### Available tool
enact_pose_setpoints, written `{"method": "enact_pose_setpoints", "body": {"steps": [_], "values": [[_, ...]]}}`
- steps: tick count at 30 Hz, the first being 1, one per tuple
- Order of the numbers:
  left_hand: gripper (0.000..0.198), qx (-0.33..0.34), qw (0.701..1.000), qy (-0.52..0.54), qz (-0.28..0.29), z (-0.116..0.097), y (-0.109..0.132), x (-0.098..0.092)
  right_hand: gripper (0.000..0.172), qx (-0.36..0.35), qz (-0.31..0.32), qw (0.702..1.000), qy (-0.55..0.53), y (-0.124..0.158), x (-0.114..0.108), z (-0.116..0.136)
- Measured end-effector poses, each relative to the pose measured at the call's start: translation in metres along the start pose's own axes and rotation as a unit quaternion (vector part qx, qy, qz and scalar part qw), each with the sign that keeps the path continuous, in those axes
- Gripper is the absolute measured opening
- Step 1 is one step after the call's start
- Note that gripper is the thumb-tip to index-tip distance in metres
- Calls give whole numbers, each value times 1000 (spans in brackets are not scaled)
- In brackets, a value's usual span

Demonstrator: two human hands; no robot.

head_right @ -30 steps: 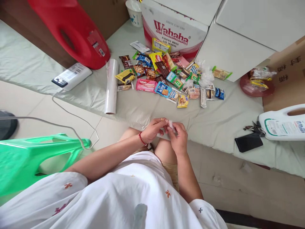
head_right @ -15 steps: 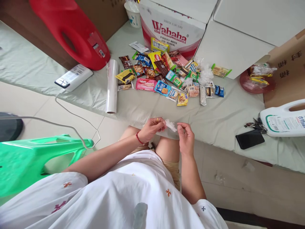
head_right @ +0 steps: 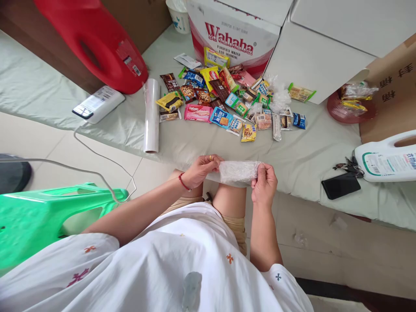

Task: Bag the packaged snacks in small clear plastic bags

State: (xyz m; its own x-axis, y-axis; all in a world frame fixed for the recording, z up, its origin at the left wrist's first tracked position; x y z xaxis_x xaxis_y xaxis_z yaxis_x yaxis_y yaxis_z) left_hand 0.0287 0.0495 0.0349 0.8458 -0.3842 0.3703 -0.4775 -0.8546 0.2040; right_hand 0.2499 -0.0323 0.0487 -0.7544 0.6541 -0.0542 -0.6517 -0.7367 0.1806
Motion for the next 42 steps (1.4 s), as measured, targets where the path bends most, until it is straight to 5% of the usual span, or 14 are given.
{"method": "enact_pose_setpoints", "body": {"steps": [3, 5, 8, 12, 18, 21, 25, 28, 35, 39, 42], "values": [[29, 93, 984, -85, -128, -15, 10, -13, 47, -11, -16, 1000, 11, 4, -1, 4], [31, 206, 946, -203, -149, -34, 24, -5, 46, -19, -27, 999, 22, 4, -1, 5], [39, 311, 876, -364, -47, -43, 40, 30, 46, -14, -21, 999, 30, 2, 2, 4], [26, 301, 836, -459, 30, -28, 34, 51, 52, 20, 1, 1000, -3, -2, 6, 3], [20, 291, 884, -363, -32, -28, 19, 41, 65, 48, 90, 994, -26, 11, 20, -3], [15, 274, 902, -332, -46, -26, 19, 40, 53, 51, 133, 990, 17, 21, 33, -13], [15, 192, 956, -214, -56, -16, 14, 31, 45, 46, 118, 991, 35, 19, 36, -20], [19, 102, 987, -46, -119, -7, 6, 8, 47, 60, 107, 992, 34, 10, 28, -22], [30, -14, 972, 162, -171, 3, -5, -16, 45, 120, 143, 982, 36, 5, 4, -24], [36, 15, 972, 147, -181, 0, -4, -15, 45, 97, 104, 989, 32, 9, -2, -22], [42, 28, 976, 160, -144, -1, -3, -3, 52, 88, 126, 986, 65, 18, 15, -26]]}}
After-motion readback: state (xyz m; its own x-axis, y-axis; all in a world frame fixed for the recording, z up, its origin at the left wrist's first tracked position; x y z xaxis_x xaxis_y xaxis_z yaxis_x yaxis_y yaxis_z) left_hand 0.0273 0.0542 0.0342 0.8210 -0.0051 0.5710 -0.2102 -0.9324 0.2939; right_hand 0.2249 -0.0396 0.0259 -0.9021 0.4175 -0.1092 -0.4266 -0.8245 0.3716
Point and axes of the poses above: each hand's wrist, its own y-axis away from the middle knuckle, its own x-axis out of the palm, z = x × y, the point moved 8 cm from there along -y, towards the middle knuckle, and after that the axes turned 8 degrees about y, right-handed, at the moved point
